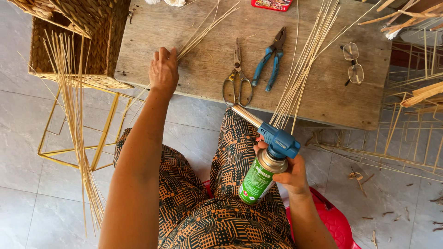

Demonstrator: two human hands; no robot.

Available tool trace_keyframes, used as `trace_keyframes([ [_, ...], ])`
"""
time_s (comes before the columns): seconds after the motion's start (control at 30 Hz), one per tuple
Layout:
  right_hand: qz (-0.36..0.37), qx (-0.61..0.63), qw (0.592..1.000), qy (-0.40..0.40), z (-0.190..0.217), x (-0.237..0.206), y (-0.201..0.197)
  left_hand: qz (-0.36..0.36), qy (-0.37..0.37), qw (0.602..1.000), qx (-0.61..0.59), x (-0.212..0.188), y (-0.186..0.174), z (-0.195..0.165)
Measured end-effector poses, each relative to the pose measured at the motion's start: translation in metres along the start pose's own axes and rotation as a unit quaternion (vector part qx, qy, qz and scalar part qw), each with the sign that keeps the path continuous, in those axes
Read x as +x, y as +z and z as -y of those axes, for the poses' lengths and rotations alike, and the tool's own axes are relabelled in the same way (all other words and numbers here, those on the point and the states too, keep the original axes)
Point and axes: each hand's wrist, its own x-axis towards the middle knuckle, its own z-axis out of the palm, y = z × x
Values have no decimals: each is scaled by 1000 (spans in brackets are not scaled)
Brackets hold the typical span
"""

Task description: The person sits on a low stool and repeatedly heats thin bamboo sticks with a handheld blowtorch. They pick up sticks from a pile on a wooden table, pass them through the flame, and place them back down. The person also briefly uses pliers to adjust the torch nozzle.

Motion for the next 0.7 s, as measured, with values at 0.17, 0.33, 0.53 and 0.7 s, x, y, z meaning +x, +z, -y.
trace_keyframes([
  [0.17,-21,-24,999,-39,10,-7,-13,13,-2,999,-45,4,-3,2],
  [0.33,-64,-46,992,-101,31,-16,-34,-59,36,995,-67,10,-21,-24],
  [0.53,-156,-85,972,-152,53,-24,-53,-66,106,969,-212,5,-23,-134],
  [0.7,-193,-76,964,-165,57,-32,-59,87,93,950,-285,-18,-12,-246],
])
